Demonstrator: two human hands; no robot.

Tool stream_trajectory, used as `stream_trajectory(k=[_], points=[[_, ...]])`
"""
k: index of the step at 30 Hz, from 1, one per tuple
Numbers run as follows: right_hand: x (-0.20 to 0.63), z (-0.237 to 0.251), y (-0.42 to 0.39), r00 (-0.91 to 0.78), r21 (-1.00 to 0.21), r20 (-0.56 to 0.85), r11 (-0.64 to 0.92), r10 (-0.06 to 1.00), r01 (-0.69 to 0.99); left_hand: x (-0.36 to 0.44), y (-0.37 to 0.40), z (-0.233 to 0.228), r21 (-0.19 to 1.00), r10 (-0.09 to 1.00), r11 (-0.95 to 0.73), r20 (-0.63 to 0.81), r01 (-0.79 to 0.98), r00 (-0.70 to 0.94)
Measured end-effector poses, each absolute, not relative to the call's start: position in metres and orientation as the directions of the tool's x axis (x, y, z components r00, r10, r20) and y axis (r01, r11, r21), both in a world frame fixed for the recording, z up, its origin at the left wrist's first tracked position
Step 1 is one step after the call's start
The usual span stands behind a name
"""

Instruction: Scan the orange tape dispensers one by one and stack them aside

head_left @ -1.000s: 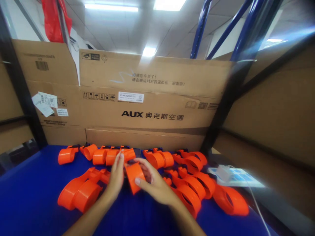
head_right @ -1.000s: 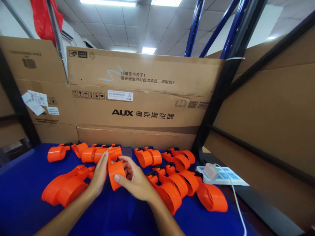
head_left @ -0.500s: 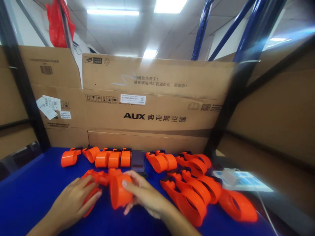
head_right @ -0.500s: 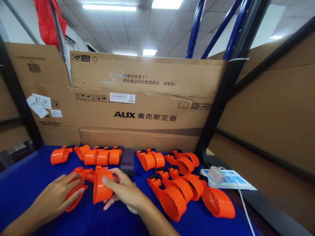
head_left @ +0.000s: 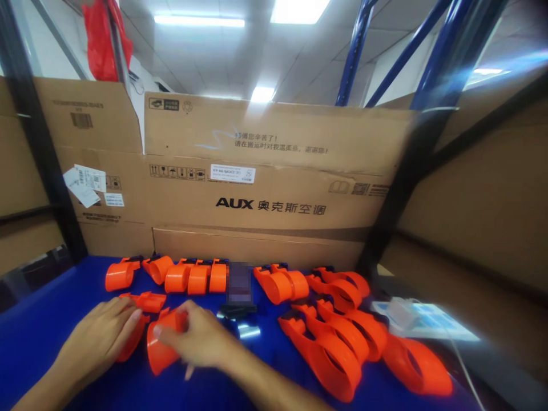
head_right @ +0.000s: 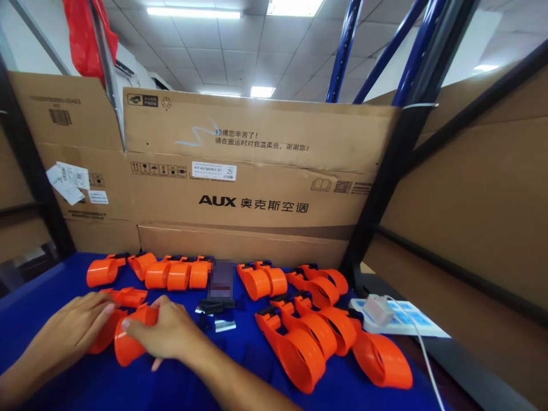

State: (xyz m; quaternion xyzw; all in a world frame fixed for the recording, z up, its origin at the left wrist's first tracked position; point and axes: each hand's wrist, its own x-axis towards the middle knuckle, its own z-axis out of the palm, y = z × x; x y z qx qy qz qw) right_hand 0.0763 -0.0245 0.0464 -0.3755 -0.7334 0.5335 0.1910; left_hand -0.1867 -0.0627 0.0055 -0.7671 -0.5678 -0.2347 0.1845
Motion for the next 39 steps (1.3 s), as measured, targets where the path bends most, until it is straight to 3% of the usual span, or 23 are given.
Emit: stream_trajectory(k=[3,6,10,14,18,25,34,39], points=[[0.074,0.043,-0.024,-0.675,-0.934,-0.068,0.191,0.734,0.302,-0.192,-0.06,0.009,-0.068,0.803,-0.271,0.533,0.96,0.264],[0.086,0.038,-0.018,-0.67,-0.933,-0.029,0.22,0.742,0.284,-0.182,-0.054,0.02,-0.044,0.766,-0.268,0.597,0.962,0.24],[0.115,0.033,0.001,-0.549,-0.947,0.067,0.226,0.833,0.229,-0.132,-0.037,0.038,0.014,0.721,-0.372,0.634,0.928,0.28],[0.146,0.029,0.02,-0.286,-0.966,0.223,0.251,0.932,0.066,-0.07,-0.003,0.048,0.021,0.735,-0.535,0.505,0.845,0.453],[0.167,0.028,0.029,-0.084,-0.961,0.266,0.258,0.96,-0.102,-0.041,0.04,0.047,0.0,0.77,-0.541,0.403,0.841,0.495],[0.18,0.036,0.028,-0.03,-0.914,0.231,0.206,0.973,-0.349,-0.035,0.067,0.051,-0.107,0.791,-0.552,0.246,0.827,0.56],[0.195,0.048,0.033,0.08,-0.841,0.269,0.275,0.96,-0.466,-0.041,0.065,0.064,-0.148,0.728,-0.595,0.319,0.79,0.608],[0.198,0.052,0.03,0.017,-0.864,0.297,0.276,0.955,-0.42,-0.053,0.05,0.097,-0.19,0.647,-0.608,0.444,0.771,0.62]])
